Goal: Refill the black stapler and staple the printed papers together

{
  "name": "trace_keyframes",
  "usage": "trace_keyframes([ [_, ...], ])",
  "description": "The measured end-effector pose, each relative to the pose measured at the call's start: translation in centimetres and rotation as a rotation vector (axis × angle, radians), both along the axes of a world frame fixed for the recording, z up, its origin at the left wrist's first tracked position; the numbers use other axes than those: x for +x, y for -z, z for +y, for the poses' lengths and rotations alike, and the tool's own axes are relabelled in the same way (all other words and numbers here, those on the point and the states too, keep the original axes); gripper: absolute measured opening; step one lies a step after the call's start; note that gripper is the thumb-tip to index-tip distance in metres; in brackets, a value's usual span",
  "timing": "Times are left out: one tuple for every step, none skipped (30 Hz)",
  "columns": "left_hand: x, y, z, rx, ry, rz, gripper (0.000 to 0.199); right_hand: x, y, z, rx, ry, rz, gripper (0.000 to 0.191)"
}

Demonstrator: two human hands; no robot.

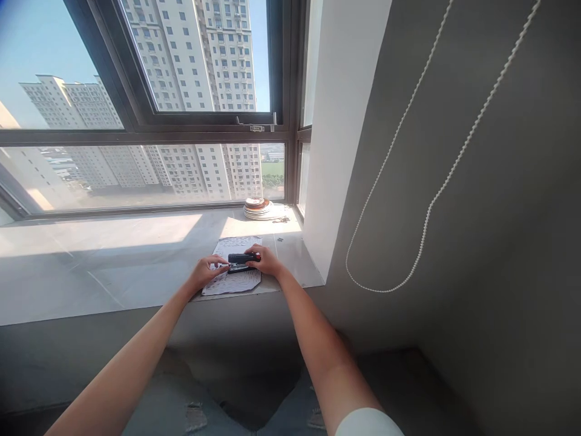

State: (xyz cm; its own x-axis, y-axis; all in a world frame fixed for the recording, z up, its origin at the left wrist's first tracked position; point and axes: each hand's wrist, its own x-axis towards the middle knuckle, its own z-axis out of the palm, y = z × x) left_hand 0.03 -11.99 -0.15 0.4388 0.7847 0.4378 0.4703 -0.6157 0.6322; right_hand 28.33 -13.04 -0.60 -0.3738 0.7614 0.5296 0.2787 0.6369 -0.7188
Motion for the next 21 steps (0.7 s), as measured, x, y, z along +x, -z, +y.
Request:
trace_keyframes([
  [0.0, 0.0, 0.0, -0.001, -0.006, 0.004, 0.041, 0.0, 0.0, 0.0, 0.0, -0.002, 0.004, 0.028],
  [0.0, 0.0, 0.0, -0.009, -0.009, 0.01, 0.041, 0.0, 0.1, 0.1, 0.001, -0.001, 0.006, 0.028],
  [0.0, -0.1, -0.1, -0.023, -0.011, 0.018, 0.042, 0.0, 0.1, 0.1, 0.004, 0.0, 0.006, 0.028],
  [0.1, -0.2, -0.1, -0.039, -0.01, 0.029, 0.042, 0.0, 0.1, 0.1, 0.008, 0.003, 0.003, 0.028],
  [0.1, -0.3, -0.2, -0.05, -0.008, 0.041, 0.042, 0.0, 0.0, 0.0, 0.012, 0.005, 0.001, 0.028],
  [0.1, -0.4, -0.3, -0.055, -0.007, 0.052, 0.042, 0.0, 0.0, 0.0, 0.014, 0.006, -0.001, 0.028],
  [0.1, -0.5, -0.4, -0.055, -0.007, 0.061, 0.042, 0.0, 0.0, 0.0, 0.013, 0.006, -0.002, 0.028],
  [0.1, -0.6, -0.4, -0.053, -0.014, 0.068, 0.042, 0.0, -0.1, -0.1, 0.009, 0.004, -0.001, 0.028],
  [0.0, -0.6, -0.5, -0.056, -0.024, 0.074, 0.042, 0.1, -0.1, -0.1, 0.005, 0.002, 0.0, 0.027],
  [-0.2, -0.7, -0.6, -0.067, -0.038, 0.075, 0.043, 0.1, -0.1, 0.0, 0.0, 0.001, 0.004, 0.027],
  [-0.5, -0.7, -0.7, -0.088, -0.049, 0.073, 0.043, 0.1, 0.0, 0.0, -0.006, 0.001, 0.009, 0.027],
  [-0.8, -0.8, -0.8, -0.118, -0.049, 0.07, 0.044, 0.1, 0.0, 0.1, -0.014, 0.002, 0.016, 0.026],
  [-1.2, -0.9, -0.9, -0.151, -0.035, 0.067, 0.044, 0.1, 0.1, 0.2, -0.023, 0.005, 0.024, 0.026],
  [-1.5, -0.9, -1.0, -0.181, -0.012, 0.062, 0.044, 0.1, 0.2, 0.4, -0.031, 0.007, 0.029, 0.026],
  [-1.8, -1.0, -1.1, -0.205, 0.014, 0.056, 0.043, 0.1, 0.2, 0.5, -0.036, 0.007, 0.032, 0.026],
  [-1.9, -1.1, -1.2, -0.219, 0.033, 0.051, 0.042, 0.1, 0.3, 0.6, -0.037, 0.001, 0.036, 0.026],
  [-1.8, -1.2, -1.3, -0.219, 0.043, 0.043, 0.041, 0.1, 0.3, 0.6, -0.033, -0.013, 0.042, 0.026],
  [-1.6, -1.4, -1.4, -0.207, 0.042, 0.031, 0.039, 0.1, 0.2, 0.7, -0.027, -0.033, 0.051, 0.026],
  [-1.1, -1.5, -1.5, -0.183, 0.036, 0.018, 0.037, 0.1, 0.1, 0.6, -0.023, -0.055, 0.063, 0.026],
  [-0.5, -1.6, -1.7, -0.151, 0.028, 0.007, 0.035, 0.1, 0.0, 0.5, -0.018, -0.074, 0.076, 0.025],
  [0.2, -1.7, -1.8, -0.115, 0.023, -0.003, 0.033, 0.2, -0.1, 0.4, -0.015, -0.089, 0.087, 0.025],
])
